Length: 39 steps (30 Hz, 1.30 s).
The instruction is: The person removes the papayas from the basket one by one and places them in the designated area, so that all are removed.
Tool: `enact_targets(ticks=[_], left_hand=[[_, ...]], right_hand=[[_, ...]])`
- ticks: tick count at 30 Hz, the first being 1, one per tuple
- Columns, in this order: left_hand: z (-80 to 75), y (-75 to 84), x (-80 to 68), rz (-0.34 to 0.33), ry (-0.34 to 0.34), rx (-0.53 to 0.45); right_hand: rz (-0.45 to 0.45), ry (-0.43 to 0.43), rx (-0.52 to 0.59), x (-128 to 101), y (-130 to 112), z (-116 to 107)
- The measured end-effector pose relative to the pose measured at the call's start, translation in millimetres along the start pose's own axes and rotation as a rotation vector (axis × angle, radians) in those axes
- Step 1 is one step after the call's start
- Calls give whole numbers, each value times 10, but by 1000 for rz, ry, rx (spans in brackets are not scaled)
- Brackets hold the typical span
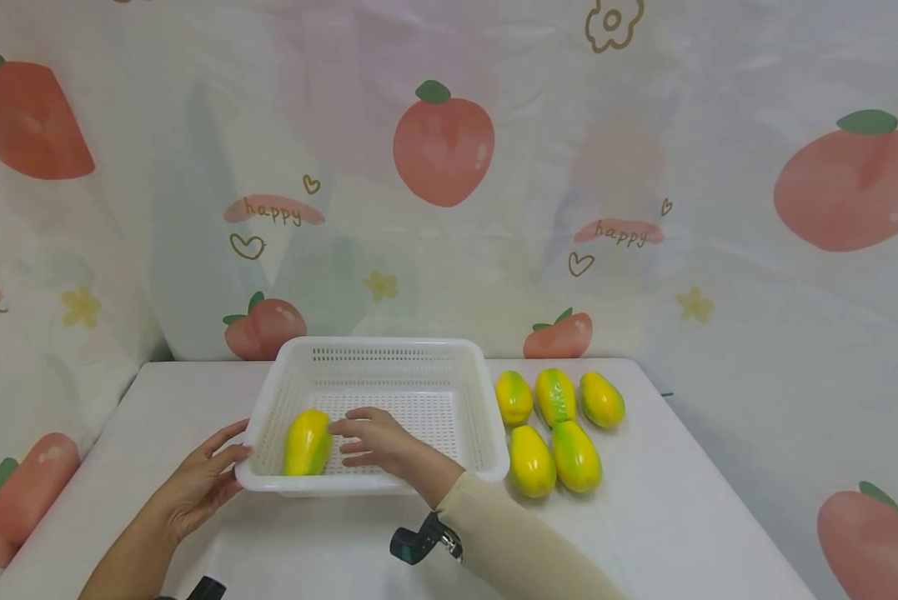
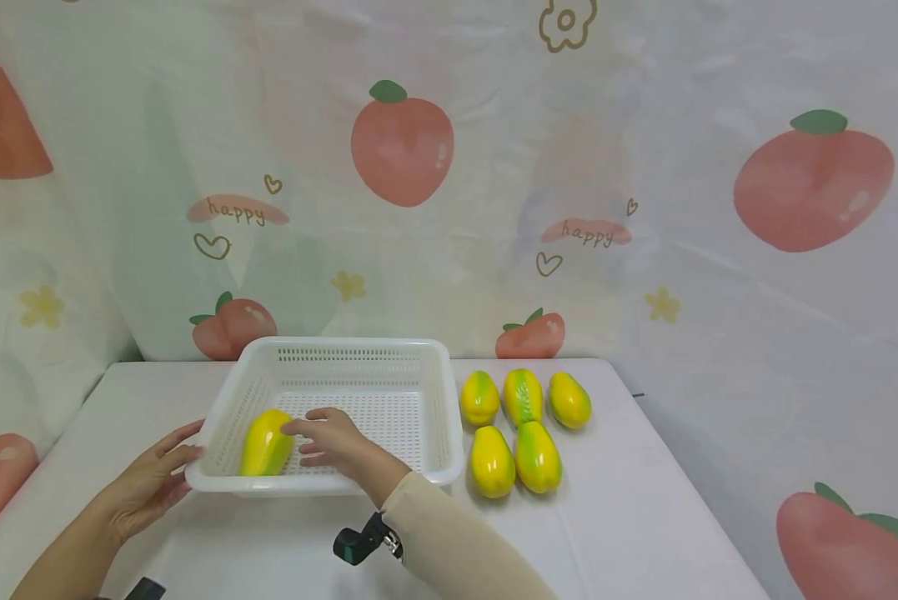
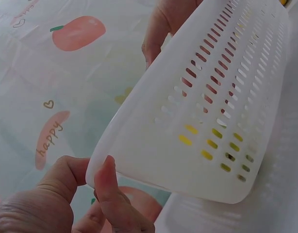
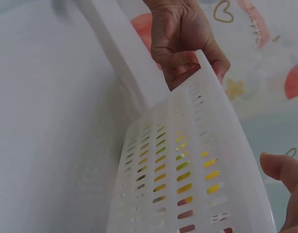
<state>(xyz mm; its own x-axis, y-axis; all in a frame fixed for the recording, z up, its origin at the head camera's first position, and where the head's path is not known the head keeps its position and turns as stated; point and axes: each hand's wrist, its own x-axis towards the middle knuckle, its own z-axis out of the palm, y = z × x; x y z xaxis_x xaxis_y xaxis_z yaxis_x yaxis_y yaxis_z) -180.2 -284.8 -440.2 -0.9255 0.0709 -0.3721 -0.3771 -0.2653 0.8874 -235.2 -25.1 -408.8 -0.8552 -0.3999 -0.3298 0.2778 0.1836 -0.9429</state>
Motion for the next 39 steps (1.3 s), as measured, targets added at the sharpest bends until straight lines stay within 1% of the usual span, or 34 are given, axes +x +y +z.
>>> enact_targets(ticks=[3, 11, 17, 24, 32, 39], left_hand=[[0, 0, -8, 3, -6, -1], [12, 10, -17, 1, -3, -1], [7, 17, -13, -2, 1, 7], [-4, 12, -11, -2, -7, 6], [-23, -47, -18, -5, -7, -3], [-16, -52, -11, 6, -14, 1]], right_hand=[[27, 0, 24, 38, 0, 49], [89, 9, 37, 142, 2, 138], [128, 18, -1, 204, 1, 180], [128, -9, -42, 253, -8, 211], [135, 8, -67, 334, 66, 237], [129, 2, -54, 347, 65, 230]])
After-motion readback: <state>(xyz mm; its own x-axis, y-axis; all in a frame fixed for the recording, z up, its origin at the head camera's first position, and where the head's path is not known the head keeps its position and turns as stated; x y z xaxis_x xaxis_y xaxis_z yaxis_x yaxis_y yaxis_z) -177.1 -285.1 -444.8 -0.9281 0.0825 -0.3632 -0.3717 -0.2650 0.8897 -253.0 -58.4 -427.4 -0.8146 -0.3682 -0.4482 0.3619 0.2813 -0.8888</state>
